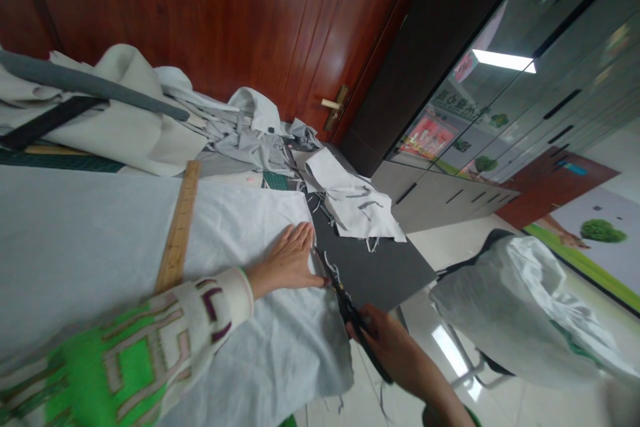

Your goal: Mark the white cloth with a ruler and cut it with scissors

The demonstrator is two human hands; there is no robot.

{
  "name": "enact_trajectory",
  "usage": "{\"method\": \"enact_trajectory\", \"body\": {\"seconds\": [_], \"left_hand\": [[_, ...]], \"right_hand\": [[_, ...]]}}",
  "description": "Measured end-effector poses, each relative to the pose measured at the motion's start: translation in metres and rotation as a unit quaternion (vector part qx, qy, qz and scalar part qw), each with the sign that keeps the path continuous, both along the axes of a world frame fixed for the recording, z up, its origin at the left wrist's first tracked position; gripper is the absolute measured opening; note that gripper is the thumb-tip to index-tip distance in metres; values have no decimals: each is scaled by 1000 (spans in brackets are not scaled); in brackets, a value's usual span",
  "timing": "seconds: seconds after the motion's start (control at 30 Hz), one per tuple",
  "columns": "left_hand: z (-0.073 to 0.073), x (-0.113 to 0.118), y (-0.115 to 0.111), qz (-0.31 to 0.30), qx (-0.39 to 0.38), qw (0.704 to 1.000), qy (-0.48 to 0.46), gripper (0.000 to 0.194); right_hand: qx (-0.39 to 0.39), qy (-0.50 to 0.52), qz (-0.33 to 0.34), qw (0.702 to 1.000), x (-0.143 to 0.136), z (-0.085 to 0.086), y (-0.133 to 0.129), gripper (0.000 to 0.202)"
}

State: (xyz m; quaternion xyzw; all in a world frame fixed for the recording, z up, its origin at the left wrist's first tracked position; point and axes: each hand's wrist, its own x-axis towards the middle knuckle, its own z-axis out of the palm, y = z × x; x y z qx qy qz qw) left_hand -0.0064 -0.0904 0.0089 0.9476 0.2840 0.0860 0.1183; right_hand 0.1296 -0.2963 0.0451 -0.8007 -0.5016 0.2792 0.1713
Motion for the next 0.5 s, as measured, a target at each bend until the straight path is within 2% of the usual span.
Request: {"method": "enact_trajectory", "body": {"seconds": [0.17, 0.5], "left_hand": [[-2, 2, 2, 5, -9, 1000, 8, 125], [-3, 3, 1, 9, -9, 1000, -6, 128]], "right_hand": [[4, -61, -25, 998, -1, -8, -6, 36], [6, -130, -29, 991, -4, -16, 0, 33]]}}
